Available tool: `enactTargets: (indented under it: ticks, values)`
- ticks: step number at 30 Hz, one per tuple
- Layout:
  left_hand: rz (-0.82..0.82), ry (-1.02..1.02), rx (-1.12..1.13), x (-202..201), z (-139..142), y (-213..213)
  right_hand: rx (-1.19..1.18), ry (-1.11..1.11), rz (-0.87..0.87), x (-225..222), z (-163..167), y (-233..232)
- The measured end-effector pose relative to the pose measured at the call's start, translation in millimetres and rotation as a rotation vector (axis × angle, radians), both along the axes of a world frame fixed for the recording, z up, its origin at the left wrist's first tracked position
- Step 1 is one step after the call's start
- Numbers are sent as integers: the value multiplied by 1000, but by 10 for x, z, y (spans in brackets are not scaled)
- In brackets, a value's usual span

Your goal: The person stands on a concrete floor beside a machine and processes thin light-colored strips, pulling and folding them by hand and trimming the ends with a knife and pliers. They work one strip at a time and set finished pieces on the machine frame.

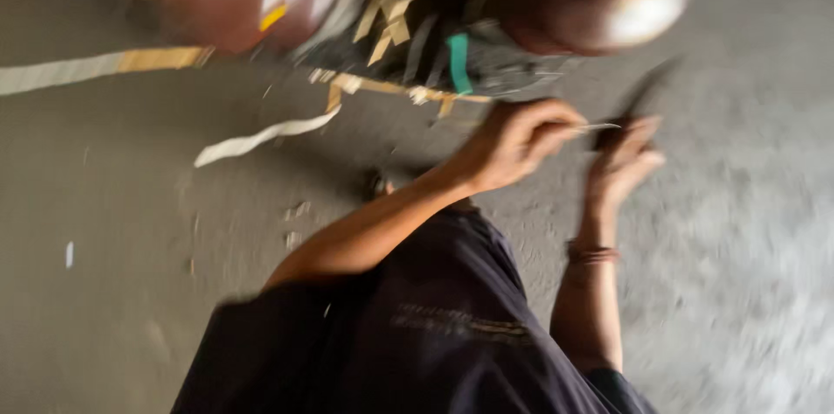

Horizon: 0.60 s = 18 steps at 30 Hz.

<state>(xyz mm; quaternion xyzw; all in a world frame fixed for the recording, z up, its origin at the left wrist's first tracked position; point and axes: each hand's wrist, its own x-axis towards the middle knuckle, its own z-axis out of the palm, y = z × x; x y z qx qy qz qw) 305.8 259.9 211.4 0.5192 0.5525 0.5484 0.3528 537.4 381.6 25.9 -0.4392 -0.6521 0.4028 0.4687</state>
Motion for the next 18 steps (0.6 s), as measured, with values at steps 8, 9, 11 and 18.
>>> enactTargets:
  ticks: [8, 9, 11, 18]
  values:
    - [464, 719, 443, -324, -240, -1131, -386, 255, -39, 388, -412, -23]
    - [451, 701, 458, -503, -311, -1504, -562, 484, 22, 273, -422, -274]
    - [449, 489, 230, -870, -416, -2268, -445, 90, -80, 38, -373, -1125]
    - [742, -228, 145, -1797, -250, -3259, -534, 132, 314, -2178, 381, -2920]
